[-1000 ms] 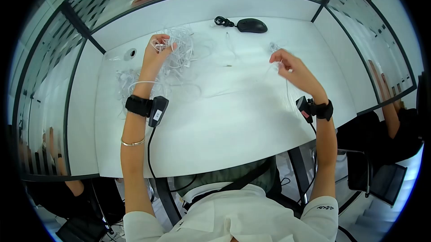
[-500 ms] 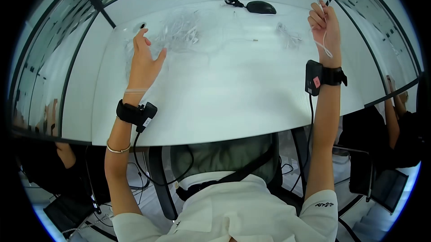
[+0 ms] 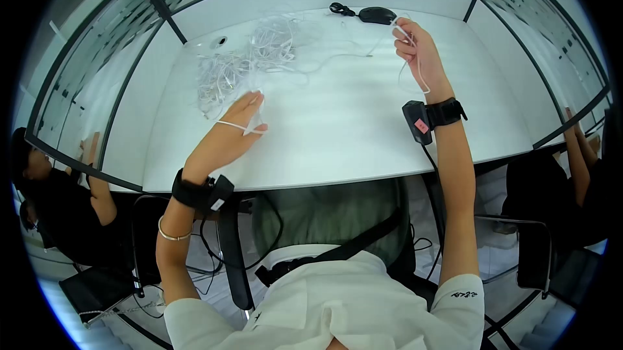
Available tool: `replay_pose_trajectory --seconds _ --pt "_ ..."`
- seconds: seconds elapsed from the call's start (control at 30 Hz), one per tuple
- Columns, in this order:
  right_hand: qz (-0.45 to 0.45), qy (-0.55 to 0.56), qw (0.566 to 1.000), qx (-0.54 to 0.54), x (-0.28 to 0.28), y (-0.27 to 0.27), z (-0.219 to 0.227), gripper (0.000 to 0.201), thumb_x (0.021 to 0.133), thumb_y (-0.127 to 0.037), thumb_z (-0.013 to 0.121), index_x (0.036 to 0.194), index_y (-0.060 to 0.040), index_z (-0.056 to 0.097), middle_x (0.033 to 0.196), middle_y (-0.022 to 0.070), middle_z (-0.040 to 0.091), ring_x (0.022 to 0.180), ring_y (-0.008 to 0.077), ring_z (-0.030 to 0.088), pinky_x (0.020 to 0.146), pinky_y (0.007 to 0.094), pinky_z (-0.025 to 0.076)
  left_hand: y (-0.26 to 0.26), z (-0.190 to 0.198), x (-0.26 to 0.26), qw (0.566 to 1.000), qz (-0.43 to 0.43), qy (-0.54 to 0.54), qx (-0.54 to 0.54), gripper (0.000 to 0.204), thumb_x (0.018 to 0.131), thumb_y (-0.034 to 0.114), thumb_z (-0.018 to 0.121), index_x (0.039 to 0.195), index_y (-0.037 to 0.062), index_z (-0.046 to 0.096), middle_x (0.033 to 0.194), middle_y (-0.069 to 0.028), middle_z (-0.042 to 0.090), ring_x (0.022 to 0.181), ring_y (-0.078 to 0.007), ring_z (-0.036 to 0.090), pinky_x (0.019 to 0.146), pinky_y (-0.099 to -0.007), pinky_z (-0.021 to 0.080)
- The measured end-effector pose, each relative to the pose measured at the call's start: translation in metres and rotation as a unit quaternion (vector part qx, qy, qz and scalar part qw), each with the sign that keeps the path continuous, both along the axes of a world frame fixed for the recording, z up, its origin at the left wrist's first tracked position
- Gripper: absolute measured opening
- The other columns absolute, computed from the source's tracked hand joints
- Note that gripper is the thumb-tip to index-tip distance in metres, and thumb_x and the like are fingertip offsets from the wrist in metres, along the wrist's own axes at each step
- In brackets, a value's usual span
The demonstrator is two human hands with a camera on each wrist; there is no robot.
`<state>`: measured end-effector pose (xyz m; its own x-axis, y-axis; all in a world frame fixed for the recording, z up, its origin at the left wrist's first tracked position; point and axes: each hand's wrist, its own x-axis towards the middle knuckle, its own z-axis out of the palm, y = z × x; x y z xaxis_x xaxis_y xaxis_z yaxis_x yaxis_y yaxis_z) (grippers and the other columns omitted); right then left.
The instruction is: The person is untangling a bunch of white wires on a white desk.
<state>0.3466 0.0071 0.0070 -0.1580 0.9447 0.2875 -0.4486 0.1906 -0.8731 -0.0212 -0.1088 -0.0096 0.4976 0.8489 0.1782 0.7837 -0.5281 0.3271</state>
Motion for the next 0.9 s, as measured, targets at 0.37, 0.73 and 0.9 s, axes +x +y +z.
replay_pose_trajectory --seconds 0.37,0.73,0.9 --pt "0.010 0.014 1.000 0.014 -0.009 -0.009 0.012 0.013 0.090 -0.021 0.047 0.091 -0.0098 0.054 0.078 -0.0008 0.052 0.058 0.0060 0.038 0.054 0.0200 0.029 -0.041 0.084 0.051 0.997 0.064 0.005 -0.035 0.019 0.087 0.015 0.058 0.098 0.0002 0.058 0.094 -0.0143 0.062 0.085 -0.0289 0.060 0.066 -0.0388 0.047" --pt "0.193 0.205 0.945 0.166 0.010 -0.025 0.079 0.017 0.095 -0.017 0.041 0.097 -0.0029 0.050 0.080 0.0028 0.048 0.067 0.0111 0.043 0.059 0.0238 0.037 0.092 0.009 0.139 0.940 -0.133 -0.310 0.044 0.009 0.085 0.007 0.061 0.092 0.0028 0.062 0.097 -0.0084 0.063 0.097 -0.0250 0.058 0.093 -0.0348 0.041" --pt "0.201 0.287 0.902 0.252 0.071 -0.042 0.105 0.007 0.089 -0.004 0.048 0.096 -0.0015 0.047 0.089 0.0077 0.047 0.072 0.0131 0.046 0.066 0.0234 0.040 0.110 -0.002 0.129 0.956 -0.090 -0.240 0.140 0.011 0.089 0.010 0.056 0.086 0.0019 0.063 0.089 -0.0100 0.063 0.089 -0.0252 0.058 0.084 -0.0348 0.043"
